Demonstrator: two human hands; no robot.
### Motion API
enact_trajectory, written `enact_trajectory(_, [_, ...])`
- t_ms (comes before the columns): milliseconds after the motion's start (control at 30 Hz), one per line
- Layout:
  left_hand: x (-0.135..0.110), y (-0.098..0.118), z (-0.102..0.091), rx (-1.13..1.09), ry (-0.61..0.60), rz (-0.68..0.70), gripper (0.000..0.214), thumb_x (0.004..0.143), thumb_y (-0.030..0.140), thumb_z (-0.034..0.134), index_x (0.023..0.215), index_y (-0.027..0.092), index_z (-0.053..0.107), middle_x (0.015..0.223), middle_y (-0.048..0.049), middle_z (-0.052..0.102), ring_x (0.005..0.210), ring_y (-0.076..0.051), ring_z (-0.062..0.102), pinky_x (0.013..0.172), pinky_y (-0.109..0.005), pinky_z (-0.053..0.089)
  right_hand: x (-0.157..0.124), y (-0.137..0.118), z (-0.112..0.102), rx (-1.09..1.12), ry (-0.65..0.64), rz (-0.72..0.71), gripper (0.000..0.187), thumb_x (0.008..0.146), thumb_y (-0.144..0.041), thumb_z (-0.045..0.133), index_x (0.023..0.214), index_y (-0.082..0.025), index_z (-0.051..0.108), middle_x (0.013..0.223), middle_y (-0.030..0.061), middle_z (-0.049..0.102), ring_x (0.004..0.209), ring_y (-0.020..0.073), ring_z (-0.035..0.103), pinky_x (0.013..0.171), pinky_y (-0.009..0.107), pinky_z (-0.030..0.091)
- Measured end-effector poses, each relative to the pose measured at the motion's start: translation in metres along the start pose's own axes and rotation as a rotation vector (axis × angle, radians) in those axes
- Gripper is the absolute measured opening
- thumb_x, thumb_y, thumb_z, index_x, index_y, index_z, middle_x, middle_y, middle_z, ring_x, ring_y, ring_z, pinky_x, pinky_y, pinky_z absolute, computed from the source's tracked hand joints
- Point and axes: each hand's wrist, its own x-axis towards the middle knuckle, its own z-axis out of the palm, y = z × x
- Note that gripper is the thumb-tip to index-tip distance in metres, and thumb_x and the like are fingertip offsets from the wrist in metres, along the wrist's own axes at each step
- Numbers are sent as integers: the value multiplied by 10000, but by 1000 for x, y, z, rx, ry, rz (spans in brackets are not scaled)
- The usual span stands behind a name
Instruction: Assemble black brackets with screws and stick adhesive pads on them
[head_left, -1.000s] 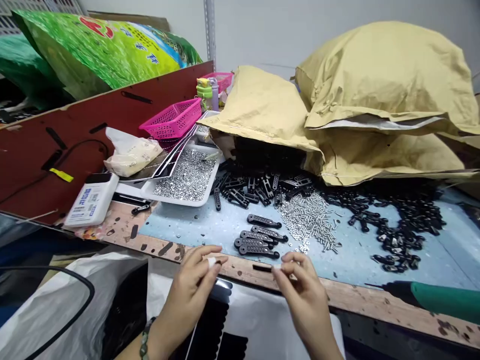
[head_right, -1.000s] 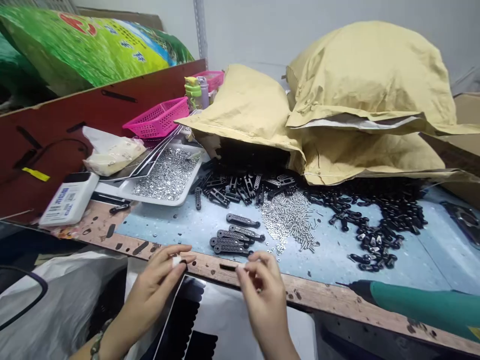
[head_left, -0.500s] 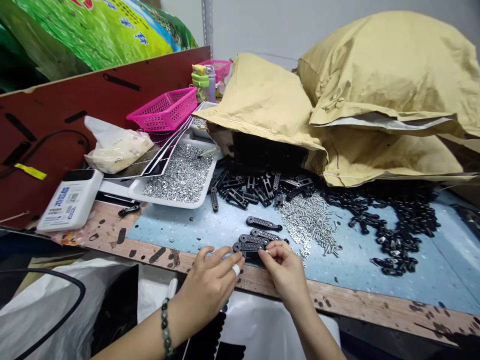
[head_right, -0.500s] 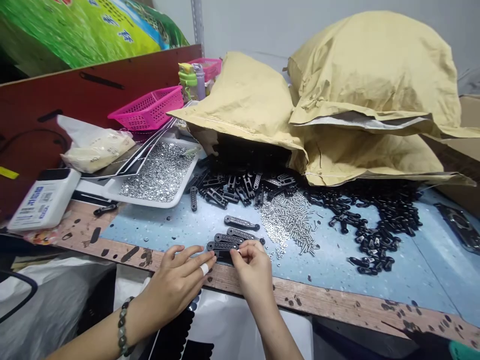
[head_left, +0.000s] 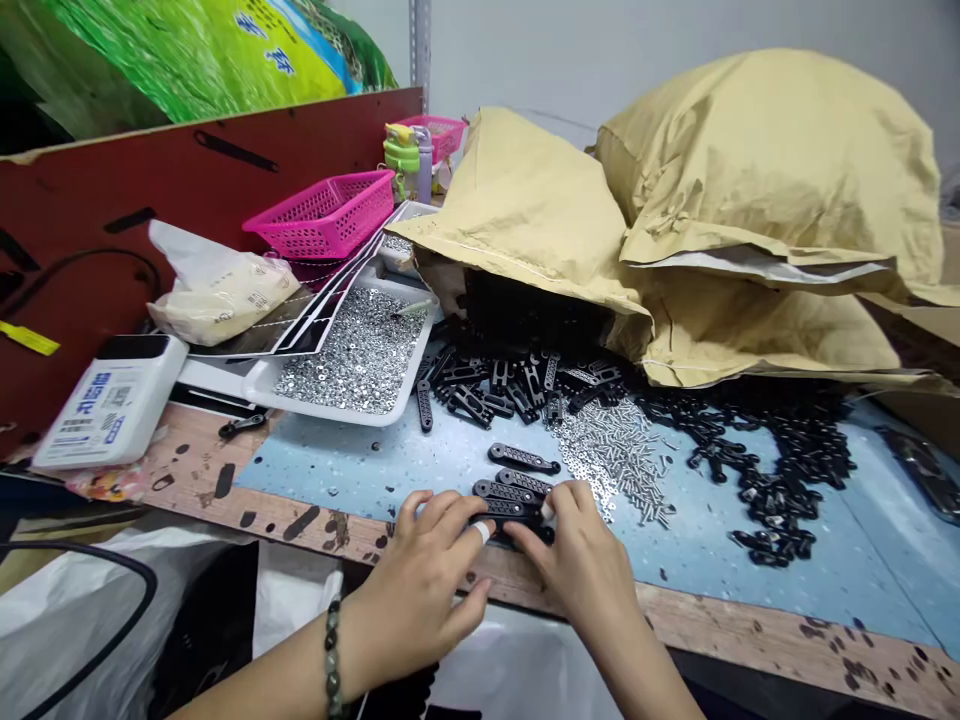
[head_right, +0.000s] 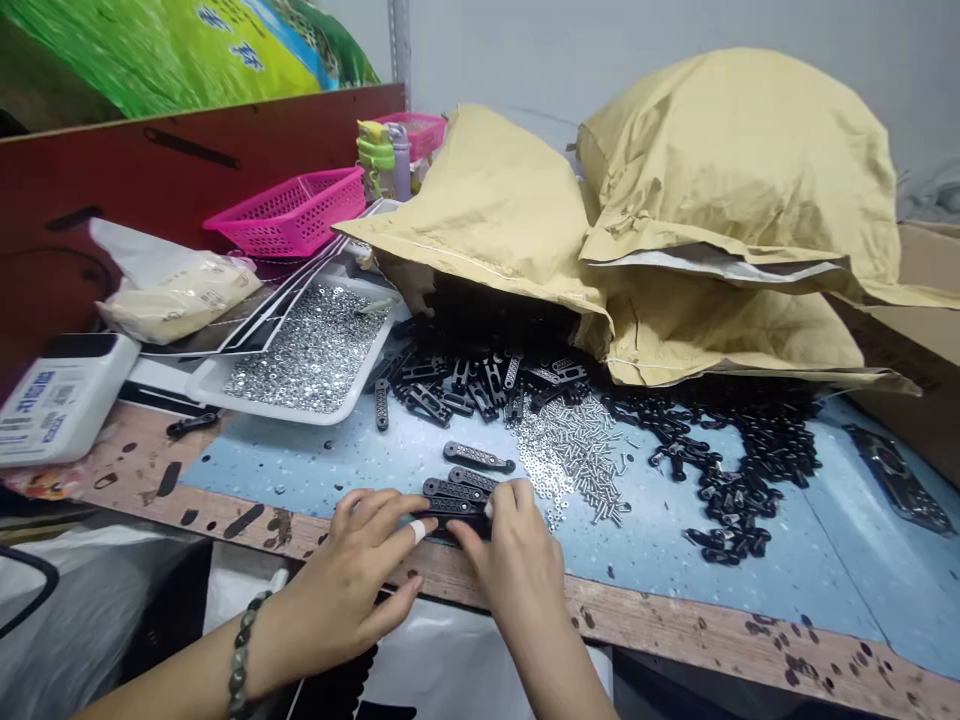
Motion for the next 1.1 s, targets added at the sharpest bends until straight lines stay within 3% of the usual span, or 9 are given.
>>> enact_trajectory(100, [5,3,-14,-174,-104,-86,221,791,175,524,1002,174,590,1289,-107,467,1227,-314,356,1019,-512,294,-8,-11,-7,167,79,-251,186,868,-254,563,1042,-191,534,1046,100,496,746,171,582,561,273,498])
enact_trajectory(167, [7,1,-19,-332,-184,-146,168,803,155,481,921,192,595,1313,-82,438,1267,-293,328,1035,-478,331,-12,-18,-8,243,117,-380,116,888,-149,513,984,-206,546,1033,88,503,803,170,580,626,277,509])
enact_trajectory(267, [6,-6,-22,-573,-211,-253,253,877,187,394,1000,233,611,1369,-43,393,1308,-251,320,1052,-441,360,-11,-20,-7,373,124,-326,116,892,-93,479,868,-198,521,950,68,497,765,152,565,572,250,499])
enact_trajectory(367, [2,-12,-21,-643,-164,-290,314,936,237,358,1132,280,601,1411,-18,367,1340,-240,297,1088,-448,322,-6,-20,-7,471,75,-219,184,871,-176,550,1051,-190,514,1138,123,454,796,157,565,544,255,518])
enact_trajectory(467, [0,-14,-19,-615,-168,-219,337,982,241,325,1187,293,587,1421,-8,393,1327,-215,346,1063,-398,374,-3,-24,-7,400,36,-360,316,849,-161,575,1158,-205,521,1228,133,463,899,199,581,675,323,548])
enact_trajectory(533, [-2,-15,-17,-602,-139,-218,417,1013,203,207,1290,297,505,1410,-17,431,1261,-170,447,994,-343,453,-2,-25,-7,388,76,-427,203,850,-93,542,1002,-217,594,1081,93,557,881,197,592,713,329,535])
enact_trajectory(667, [-4,-22,-18,-322,41,-287,410,1016,215,221,1399,251,363,1370,-59,485,1270,-193,434,1006,-393,430,4,-18,-5,600,211,18,168,833,-218,604,672,-207,559,876,64,557,778,185,569,542,263,473])
enact_trajectory(767, [-6,-25,-15,-25,-2,-105,391,949,219,421,1337,234,457,1354,-58,507,1286,-272,384,1018,-481,344,12,-9,2,804,128,325,284,789,-333,640,565,-190,539,868,67,546,747,181,553,505,254,425])
enact_trajectory(1100, [-9,-21,0,167,51,81,316,933,184,426,1215,199,568,1253,-47,610,1173,-261,478,980,-443,213,19,-10,27,966,9,557,336,686,-403,691,491,-167,554,855,70,569,516,111,498,397,245,359])
